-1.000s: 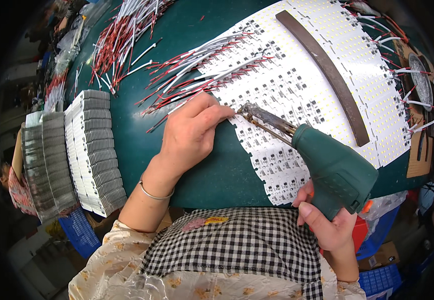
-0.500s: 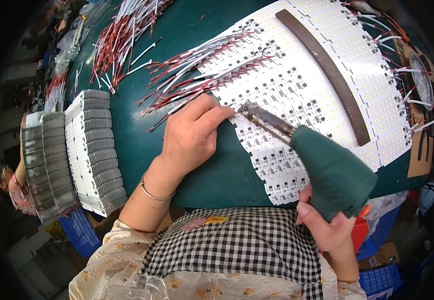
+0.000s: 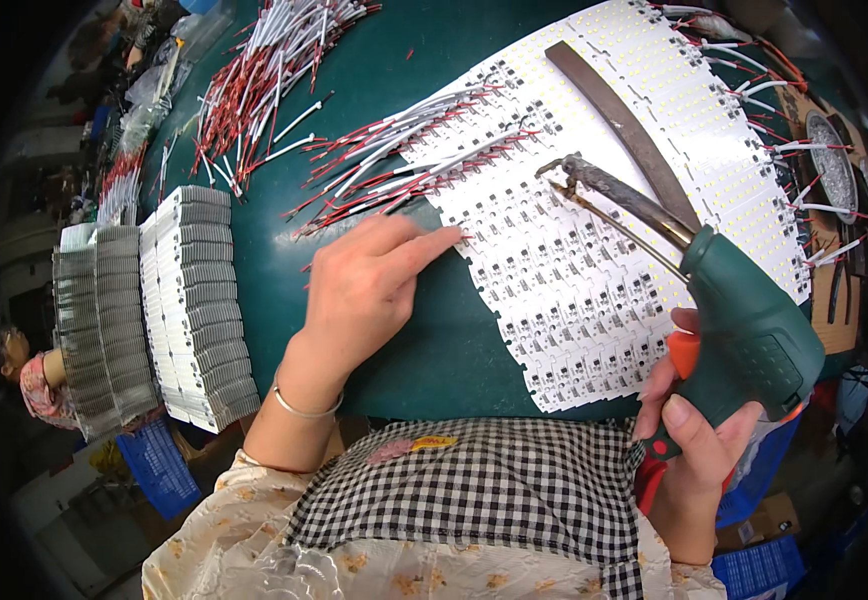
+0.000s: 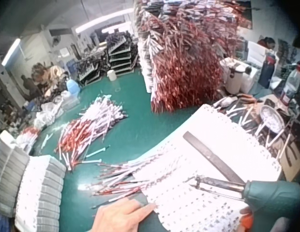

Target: The person picks up a bundle of wires and solders the wire leads onto an LED circuit board panel using a handheld soldering gun.

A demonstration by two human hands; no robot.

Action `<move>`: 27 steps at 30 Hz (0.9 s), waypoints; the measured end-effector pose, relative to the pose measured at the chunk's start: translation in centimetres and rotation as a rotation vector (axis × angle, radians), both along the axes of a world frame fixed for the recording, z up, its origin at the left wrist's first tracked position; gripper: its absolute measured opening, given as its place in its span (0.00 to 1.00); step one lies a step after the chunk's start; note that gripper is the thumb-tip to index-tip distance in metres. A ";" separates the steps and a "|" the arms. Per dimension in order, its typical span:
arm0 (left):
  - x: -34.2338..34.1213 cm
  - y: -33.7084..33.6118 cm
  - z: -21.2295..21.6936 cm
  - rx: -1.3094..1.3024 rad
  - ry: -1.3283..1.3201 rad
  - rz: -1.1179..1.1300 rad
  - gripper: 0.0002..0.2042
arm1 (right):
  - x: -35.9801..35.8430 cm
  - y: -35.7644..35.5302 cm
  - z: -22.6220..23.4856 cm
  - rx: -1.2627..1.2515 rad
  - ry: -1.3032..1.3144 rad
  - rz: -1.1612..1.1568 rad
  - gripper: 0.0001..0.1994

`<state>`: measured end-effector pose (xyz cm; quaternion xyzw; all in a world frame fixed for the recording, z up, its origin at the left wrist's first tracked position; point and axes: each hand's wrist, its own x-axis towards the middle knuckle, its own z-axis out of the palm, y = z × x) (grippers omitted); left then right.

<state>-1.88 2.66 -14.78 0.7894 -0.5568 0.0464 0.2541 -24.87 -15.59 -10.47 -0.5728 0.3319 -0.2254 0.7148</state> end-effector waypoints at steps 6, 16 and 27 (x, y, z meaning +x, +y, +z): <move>-1.6 1.4 7.0 0.214 -0.151 0.094 0.13 | -0.5 -1.5 -1.2 -0.063 -0.153 0.026 0.36; -6.1 1.1 15.3 -0.199 0.056 -0.329 0.07 | -2.4 -1.9 -1.1 -0.043 -0.299 0.066 0.34; 3.6 -3.7 15.9 -0.559 -0.016 0.010 0.06 | -1.6 -2.8 -1.3 0.018 -0.341 -0.098 0.34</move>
